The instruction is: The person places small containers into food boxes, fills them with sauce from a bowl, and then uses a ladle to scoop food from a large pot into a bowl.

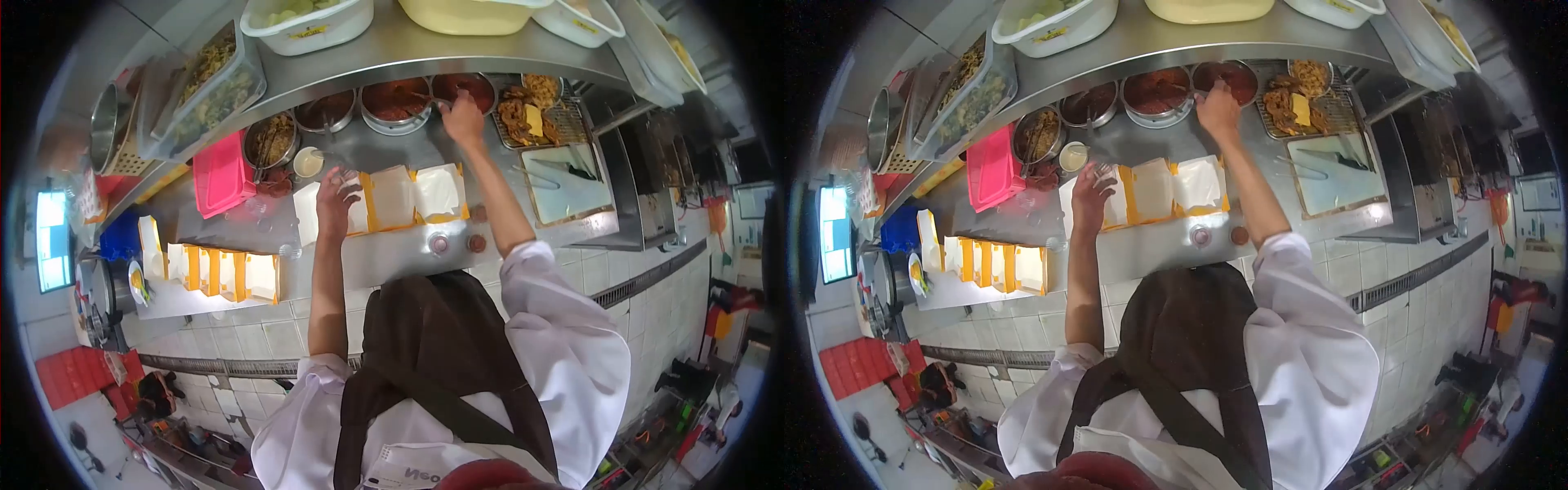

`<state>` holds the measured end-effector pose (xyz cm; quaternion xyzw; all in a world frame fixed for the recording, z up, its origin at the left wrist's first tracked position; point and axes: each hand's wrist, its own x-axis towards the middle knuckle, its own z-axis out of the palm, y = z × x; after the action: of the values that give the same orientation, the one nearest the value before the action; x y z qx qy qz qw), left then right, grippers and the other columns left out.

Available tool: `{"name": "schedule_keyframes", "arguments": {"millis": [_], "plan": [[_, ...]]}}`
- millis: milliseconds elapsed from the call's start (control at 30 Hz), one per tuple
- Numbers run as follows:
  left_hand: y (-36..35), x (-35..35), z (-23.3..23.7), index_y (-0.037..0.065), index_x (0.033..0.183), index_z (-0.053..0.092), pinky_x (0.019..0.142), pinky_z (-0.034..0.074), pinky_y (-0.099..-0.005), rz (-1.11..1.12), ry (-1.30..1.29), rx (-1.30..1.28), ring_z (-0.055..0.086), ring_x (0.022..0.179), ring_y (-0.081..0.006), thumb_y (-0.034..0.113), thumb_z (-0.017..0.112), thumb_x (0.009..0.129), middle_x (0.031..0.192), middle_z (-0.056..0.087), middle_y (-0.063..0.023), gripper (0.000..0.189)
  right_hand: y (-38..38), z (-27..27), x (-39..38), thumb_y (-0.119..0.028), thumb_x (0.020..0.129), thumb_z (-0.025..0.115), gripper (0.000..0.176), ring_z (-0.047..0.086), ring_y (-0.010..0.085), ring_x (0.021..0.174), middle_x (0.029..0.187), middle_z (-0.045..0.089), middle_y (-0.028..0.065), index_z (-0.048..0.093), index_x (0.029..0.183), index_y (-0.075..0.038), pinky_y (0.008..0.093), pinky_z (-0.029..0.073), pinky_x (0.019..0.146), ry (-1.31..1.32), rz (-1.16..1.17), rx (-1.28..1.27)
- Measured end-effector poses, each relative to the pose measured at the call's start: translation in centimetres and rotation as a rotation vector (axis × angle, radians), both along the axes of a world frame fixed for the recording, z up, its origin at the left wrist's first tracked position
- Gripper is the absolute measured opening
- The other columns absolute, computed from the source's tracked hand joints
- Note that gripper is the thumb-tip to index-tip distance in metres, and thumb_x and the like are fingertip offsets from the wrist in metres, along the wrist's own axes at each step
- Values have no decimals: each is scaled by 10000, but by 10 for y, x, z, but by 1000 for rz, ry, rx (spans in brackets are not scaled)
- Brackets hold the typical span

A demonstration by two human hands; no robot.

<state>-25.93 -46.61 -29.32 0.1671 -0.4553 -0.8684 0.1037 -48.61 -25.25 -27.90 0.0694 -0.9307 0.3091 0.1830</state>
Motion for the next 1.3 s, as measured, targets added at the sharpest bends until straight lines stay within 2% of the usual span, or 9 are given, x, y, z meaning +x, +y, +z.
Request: {"name": "schedule_keyframes", "arguments": {"millis": [133, 400, 633, 767, 867, 933, 1033, 1100, 1300], "plan": [[-4, -32, 10, 84, 1211, 442, 708, 440, -314, 38, 24, -29, 593, 846, -195, 252, 482, 895, 1038, 595, -77, 361, -17, -21, -63, -278, 748, 652, 401, 596, 377, 930, 1002, 605, 229, 582, 1017, 11, 448, 492, 776, -344, 202, 275], [-26, -31, -4, 72, 1240, 438, 667, 482, -290, 181, 27, 12, 612, 802, -181, 267, 482, 907, 1035, 594, -72, 389, -21, -8, -67, -270, 785, 587, 428, 546, 370, 1050, 1134, 567, 205, 564, 1132, -21, 437, 465, 867, -50, 250, 415], [-40, -19, -7, 56, 1231, 438, 716, 491, -305, 204, -8, -31, 577, 879, -216, 310, 552, 870, 1089, 554, -90, 455, -10, -37, -96, -239, 819, 517, 271, 611, 392, 818, 852, 638, 220, 650, 842, -4, 475, 483, 736, -89, 452, 450], [-38, -13, 1, 67, 1250, 440, 737, 492, -299, 197, -47, -98, 564, 933, -229, 315, 550, 862, 1112, 540, -99, 473, -9, 7, -80, -206, 821, 552, 394, 500, 317, 1098, 1180, 521, 215, 508, 1139, 21, 428, 410, 901, 475, 385, 234], [-32, -14, 4, 41, 1223, 438, 694, 498, -304, 211, -46, -108, 577, 887, -229, 272, 534, 877, 1096, 546, -125, 427, -20, -52, -104, -291, 875, 474, 381, 479, 414, 1087, 1160, 527, 249, 540, 1137, -24, 497, 390, 906, 192, 407, 424], [-34, -21, -4, 49, 1229, 438, 694, 494, -305, 190, -72, -129, 578, 898, -227, 252, 520, 883, 1112, 542, -124, 410, -40, -90, -109, -245, 880, 479, 297, 596, 355, 687, 751, 620, 194, 609, 813, 14, 444, 473, 653, 747, 228, 181], [-28, -38, 2, 78, 1231, 457, 703, 493, -307, 202, -123, -214, 609, 859, -232, 211, 513, 880, 1138, 541, -119, 379, -39, -52, -87, -207, 835, 521, 272, 630, 328, 639, 700, 644, 174, 637, 743, 21, 442, 500, 598, 322, 367, -78], [-26, -49, 1, 79, 1228, 463, 707, 499, -307, 224, -147, -258, 609, 864, -231, 218, 515, 877, 1160, 533, -118, 381, -45, -70, -85, -120, 847, 506, 227, 636, 236, 554, 659, 630, 169, 611, 712, 28, 357, 517, 486, -134, 331, -726], [-31, -108, -10, 86, 1213, 481, 631, 492, -276, 102, -187, -339, 636, 792, -218, 169, 486, 901, 1149, 534, -105, 324, -51, -63, -76, 3, 816, 506, 139, 594, 209, 469, 628, 600, 141, 555, 703, 66, 285, 480, 380, -179, 198, -1151]]}}
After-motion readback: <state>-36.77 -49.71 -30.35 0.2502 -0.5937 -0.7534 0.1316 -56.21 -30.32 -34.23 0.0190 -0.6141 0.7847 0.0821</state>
